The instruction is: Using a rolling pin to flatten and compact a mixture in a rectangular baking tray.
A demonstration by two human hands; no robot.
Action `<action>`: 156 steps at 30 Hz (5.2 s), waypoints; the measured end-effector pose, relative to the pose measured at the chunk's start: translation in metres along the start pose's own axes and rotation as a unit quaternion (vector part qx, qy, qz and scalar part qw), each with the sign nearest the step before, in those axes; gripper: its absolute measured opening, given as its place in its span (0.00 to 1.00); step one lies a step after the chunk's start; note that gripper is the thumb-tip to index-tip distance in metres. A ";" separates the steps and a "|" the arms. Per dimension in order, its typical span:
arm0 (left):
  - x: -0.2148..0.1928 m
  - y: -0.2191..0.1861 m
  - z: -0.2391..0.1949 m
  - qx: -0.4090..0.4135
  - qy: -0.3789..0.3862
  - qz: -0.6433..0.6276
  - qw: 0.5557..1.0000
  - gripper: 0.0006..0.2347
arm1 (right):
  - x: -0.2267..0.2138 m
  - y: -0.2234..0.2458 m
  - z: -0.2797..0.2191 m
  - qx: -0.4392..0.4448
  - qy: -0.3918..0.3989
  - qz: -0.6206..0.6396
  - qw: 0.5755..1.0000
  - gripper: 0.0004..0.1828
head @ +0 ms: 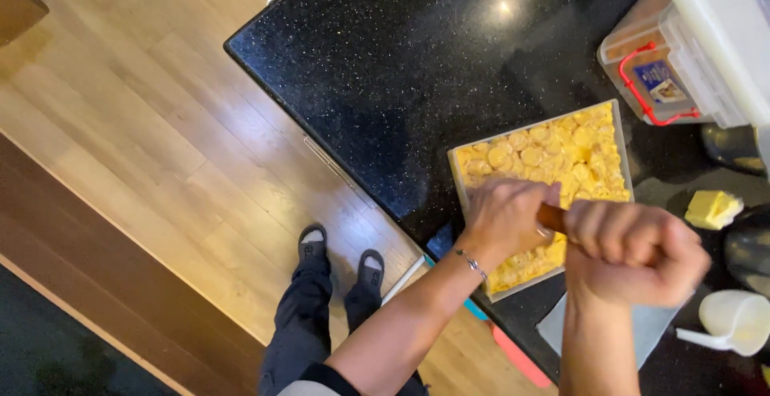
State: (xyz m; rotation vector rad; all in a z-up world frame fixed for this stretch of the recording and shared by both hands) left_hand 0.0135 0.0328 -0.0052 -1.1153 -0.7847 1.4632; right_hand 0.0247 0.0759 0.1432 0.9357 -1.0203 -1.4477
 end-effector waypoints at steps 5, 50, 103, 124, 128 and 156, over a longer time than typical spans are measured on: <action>0.008 -0.035 0.000 0.032 0.011 0.020 0.999 0.16 | -0.038 0.010 -0.008 0.055 -0.022 0.000 0.998 0.28; 0.028 -0.030 -0.057 -0.001 -0.090 0.053 0.995 0.11 | -0.050 0.006 -0.039 0.069 0.080 0.037 0.994 0.28; 0.019 -0.030 -0.085 0.036 -0.264 -0.015 0.964 0.25 | -0.028 -0.008 -0.088 0.001 0.104 0.123 0.987 0.26; 0.030 -0.036 -0.104 0.031 -0.248 -0.012 0.968 0.24 | -0.039 0.000 -0.093 0.020 0.120 0.131 0.984 0.27; 0.042 -0.046 -0.100 -0.009 -0.192 0.054 0.980 0.17 | -0.051 0.013 -0.080 0.036 0.110 0.093 0.989 0.24; 0.050 -0.091 -0.121 -0.005 -0.122 -0.003 0.993 0.13 | -0.094 0.045 -0.113 0.049 0.103 0.036 0.993 0.28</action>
Point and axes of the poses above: each hand's wrist, its own z-axis towards the middle knuckle, its own x-axis out of the palm, y = z × x, the point moved 4 cm from there along z, towards the middle knuckle
